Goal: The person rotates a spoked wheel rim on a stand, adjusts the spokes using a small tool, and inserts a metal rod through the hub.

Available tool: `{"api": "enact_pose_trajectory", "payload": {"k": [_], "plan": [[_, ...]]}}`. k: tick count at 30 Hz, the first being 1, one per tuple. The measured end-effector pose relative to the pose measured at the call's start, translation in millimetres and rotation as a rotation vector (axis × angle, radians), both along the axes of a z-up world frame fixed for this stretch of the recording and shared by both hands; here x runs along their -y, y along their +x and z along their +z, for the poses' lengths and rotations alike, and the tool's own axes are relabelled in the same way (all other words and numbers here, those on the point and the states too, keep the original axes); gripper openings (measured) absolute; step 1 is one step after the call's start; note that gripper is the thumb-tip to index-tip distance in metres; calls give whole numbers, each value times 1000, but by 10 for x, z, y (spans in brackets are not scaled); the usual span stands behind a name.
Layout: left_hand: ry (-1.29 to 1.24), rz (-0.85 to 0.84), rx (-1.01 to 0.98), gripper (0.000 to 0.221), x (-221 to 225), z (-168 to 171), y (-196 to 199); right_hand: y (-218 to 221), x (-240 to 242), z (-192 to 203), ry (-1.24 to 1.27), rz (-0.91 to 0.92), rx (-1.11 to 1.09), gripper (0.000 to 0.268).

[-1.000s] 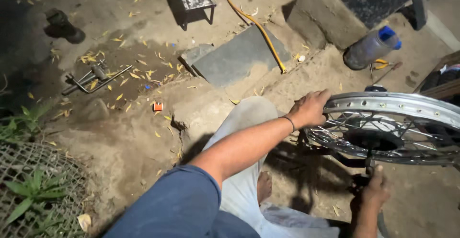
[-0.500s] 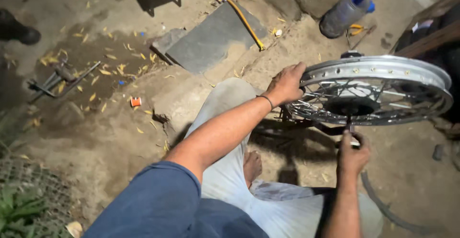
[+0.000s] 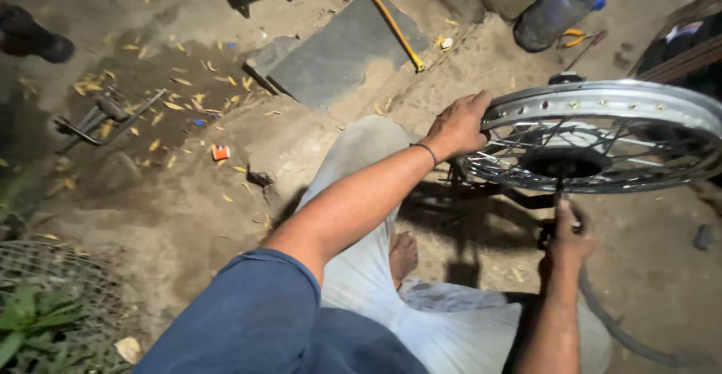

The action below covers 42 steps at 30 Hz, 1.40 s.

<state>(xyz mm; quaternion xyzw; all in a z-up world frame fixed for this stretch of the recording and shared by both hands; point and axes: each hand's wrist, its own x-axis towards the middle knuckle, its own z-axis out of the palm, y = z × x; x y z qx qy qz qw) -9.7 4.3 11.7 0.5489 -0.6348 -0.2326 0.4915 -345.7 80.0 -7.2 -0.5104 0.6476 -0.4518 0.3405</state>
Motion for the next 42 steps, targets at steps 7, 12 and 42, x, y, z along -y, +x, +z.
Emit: {"api": "enact_pose_trajectory", "payload": {"k": [7,12,42], "plan": [[1,22,38,57,-62,-27,54,77,-35,-79,-402,31,-611,38],[-40,10,-1,57,-6,-8,7,71,0,72,71,-57,146,36],[45,-6,42,58,-46,-3,37,225,-114,136,-70,-51,-145,39]]}}
